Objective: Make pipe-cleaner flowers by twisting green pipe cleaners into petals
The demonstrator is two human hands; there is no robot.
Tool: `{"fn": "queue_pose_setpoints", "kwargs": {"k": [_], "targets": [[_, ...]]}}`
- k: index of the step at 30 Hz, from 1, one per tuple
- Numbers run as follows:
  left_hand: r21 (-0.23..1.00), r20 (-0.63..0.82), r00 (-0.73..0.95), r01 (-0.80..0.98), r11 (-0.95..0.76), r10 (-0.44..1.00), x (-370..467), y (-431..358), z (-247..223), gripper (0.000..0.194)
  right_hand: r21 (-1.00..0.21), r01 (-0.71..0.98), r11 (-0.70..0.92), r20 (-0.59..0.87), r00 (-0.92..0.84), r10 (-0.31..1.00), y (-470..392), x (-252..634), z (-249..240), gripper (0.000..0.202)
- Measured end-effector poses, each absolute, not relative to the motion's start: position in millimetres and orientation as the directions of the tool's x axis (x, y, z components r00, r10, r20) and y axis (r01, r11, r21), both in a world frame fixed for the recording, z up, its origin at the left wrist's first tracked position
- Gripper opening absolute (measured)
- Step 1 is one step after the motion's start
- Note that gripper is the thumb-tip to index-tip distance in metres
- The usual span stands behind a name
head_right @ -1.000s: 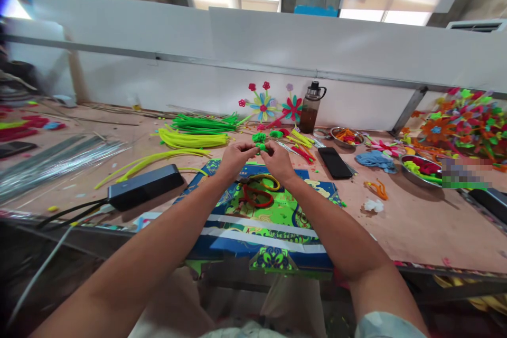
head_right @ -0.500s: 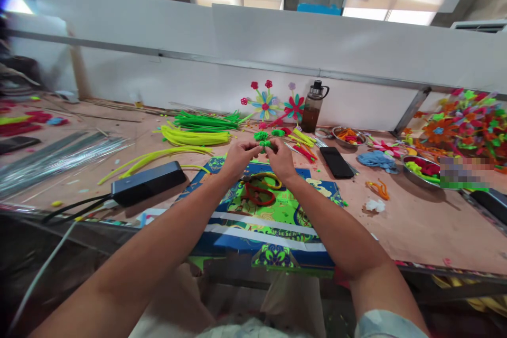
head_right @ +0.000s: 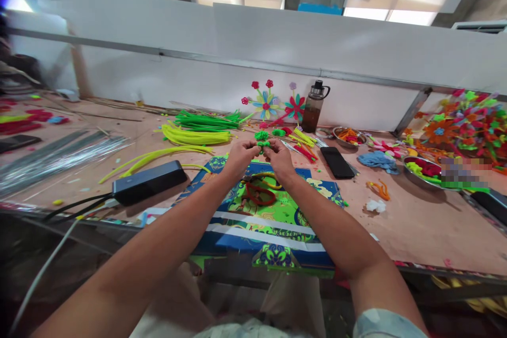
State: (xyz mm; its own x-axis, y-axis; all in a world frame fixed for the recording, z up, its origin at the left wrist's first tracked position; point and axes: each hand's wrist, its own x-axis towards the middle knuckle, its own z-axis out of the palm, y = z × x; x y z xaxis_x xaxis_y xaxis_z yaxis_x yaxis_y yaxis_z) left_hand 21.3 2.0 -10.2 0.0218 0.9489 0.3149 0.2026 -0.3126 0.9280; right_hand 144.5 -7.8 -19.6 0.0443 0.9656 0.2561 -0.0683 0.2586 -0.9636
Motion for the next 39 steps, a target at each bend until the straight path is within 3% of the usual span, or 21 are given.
{"fn": "queue_pose_setpoints", "kwargs": {"k": [3,9,16,24,32,39], "targets": [[0.945,0.288,0.021,0.152,-0.288,0.957,22.1,2.4,-10.9,0.014,-0.965,-0.009,0.263,0.262,0.060,0.963,-7.7,142.8,-18.9,0.025],[0.855,0.407,-0.014,0.359,-0.375,0.913,19.5,1.3,-8.8,0.008,-0.891,0.235,0.389,0.410,0.048,0.911,-8.9,148.5,-12.8,0.015],[0.795,0.470,-0.008,0.437,-0.420,0.882,18.5,-2.0,-5.0,0.001,-0.854,0.330,0.403,0.426,-0.002,0.905,-7.8,153.8,-12.2,0.015],[0.932,0.303,0.067,0.189,-0.310,0.951,19.7,1.1,-9.1,0.012,-0.907,0.194,0.375,0.388,0.033,0.921,-8.0,152.7,-12.5,0.019],[0.858,0.386,0.006,0.367,-0.361,0.923,19.5,-2.5,-7.1,0.010,-0.925,0.147,0.350,0.364,0.084,0.927,-8.4,148.6,-17.8,0.016],[0.949,0.265,0.028,0.172,-0.266,0.964,19.5,2.5,-12.3,0.014,-0.954,0.042,0.297,0.299,0.073,0.951,-9.4,147.6,-20.0,0.019]]}}
